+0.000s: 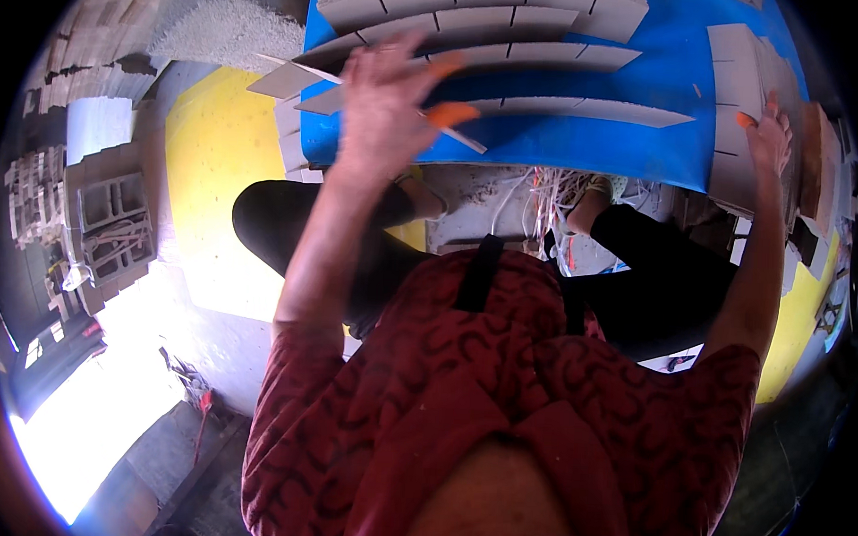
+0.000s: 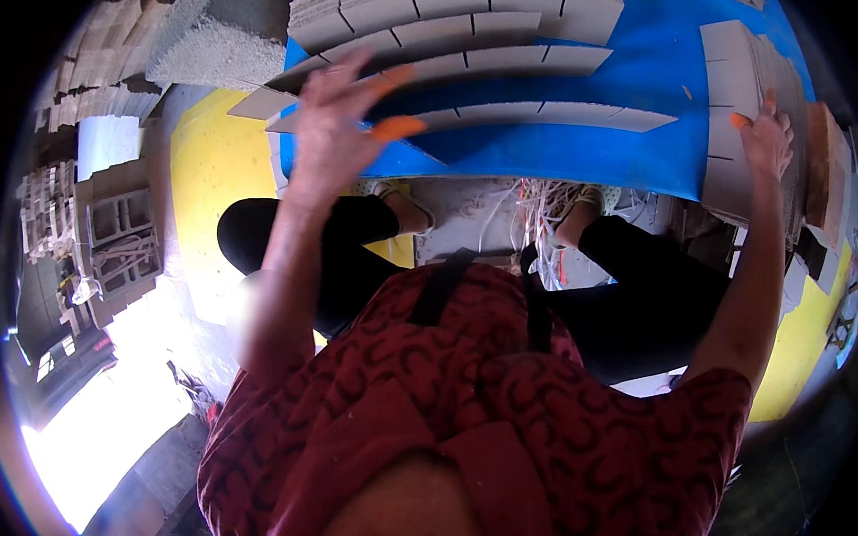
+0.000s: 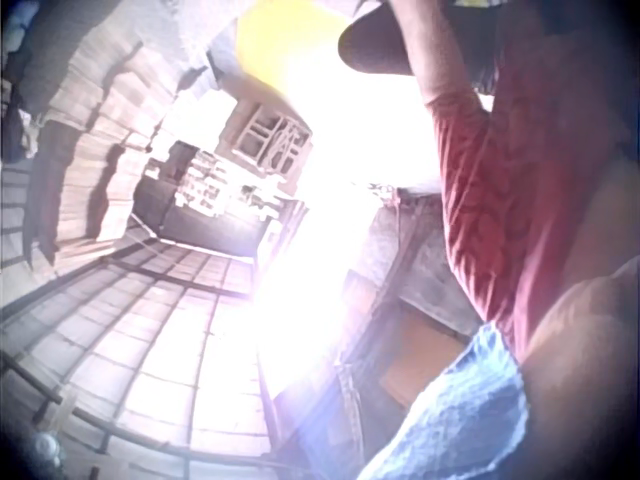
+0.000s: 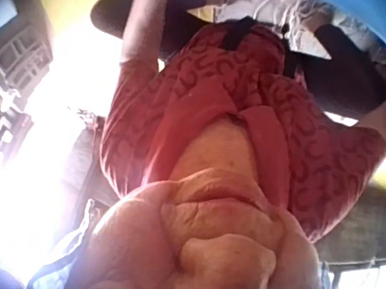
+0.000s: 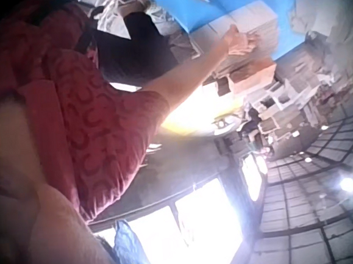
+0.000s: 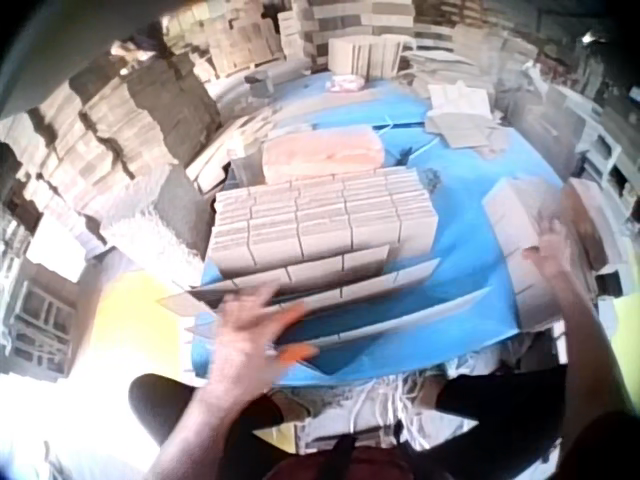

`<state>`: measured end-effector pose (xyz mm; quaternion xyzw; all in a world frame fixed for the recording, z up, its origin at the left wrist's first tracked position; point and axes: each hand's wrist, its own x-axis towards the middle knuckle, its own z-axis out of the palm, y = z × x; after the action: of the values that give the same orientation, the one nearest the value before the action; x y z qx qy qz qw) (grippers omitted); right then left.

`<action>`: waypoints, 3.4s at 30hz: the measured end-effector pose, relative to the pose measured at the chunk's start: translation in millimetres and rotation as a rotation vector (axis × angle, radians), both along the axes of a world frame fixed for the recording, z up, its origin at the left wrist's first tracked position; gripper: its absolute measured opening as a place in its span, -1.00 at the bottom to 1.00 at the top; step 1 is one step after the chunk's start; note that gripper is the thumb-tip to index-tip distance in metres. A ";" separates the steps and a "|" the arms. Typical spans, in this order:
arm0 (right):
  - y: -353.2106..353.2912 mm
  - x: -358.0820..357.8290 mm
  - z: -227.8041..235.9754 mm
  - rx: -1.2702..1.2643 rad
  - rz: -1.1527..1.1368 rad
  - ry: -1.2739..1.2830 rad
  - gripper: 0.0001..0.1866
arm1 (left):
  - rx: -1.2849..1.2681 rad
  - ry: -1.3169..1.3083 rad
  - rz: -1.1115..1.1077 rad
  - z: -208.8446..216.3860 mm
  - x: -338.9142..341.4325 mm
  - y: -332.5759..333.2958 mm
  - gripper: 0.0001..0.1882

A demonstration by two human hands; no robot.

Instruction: The person sits on the floor and repeatedly picks up stacks of perforated cardboard sheets, separates them one by one, and places them into a pile. The person handles the cardboard by hand without using tools.

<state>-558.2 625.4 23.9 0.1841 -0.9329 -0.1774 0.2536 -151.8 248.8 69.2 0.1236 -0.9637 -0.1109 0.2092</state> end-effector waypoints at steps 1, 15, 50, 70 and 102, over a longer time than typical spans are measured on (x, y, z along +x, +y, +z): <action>11.2 -8.4 -0.1 -0.022 0.018 -0.047 -0.46 | -0.022 -0.014 -0.038 -2.4 -14.4 15.2 -0.60; -100.6 146.9 76.2 -1.230 0.716 -0.678 -0.50 | 0.081 -0.145 -0.139 -29.8 -51.0 38.0 -0.89; -144.4 149.3 23.5 -0.356 0.804 -0.513 -0.51 | 0.021 0.018 0.006 -30.0 -56.6 -23.4 -0.78; -149.4 180.2 52.0 -0.178 0.755 -0.736 -0.58 | 0.064 0.077 -0.069 -18.9 -42.3 -9.9 -0.77; -127.4 222.2 69.4 -0.860 0.890 -0.413 -0.39 | 0.115 0.008 -0.017 -14.4 28.4 22.7 -0.82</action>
<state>-336.0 498.0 93.3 0.4650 -0.7849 0.3728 0.1695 -123.4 271.5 54.8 0.1270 -0.9559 -0.1684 0.2046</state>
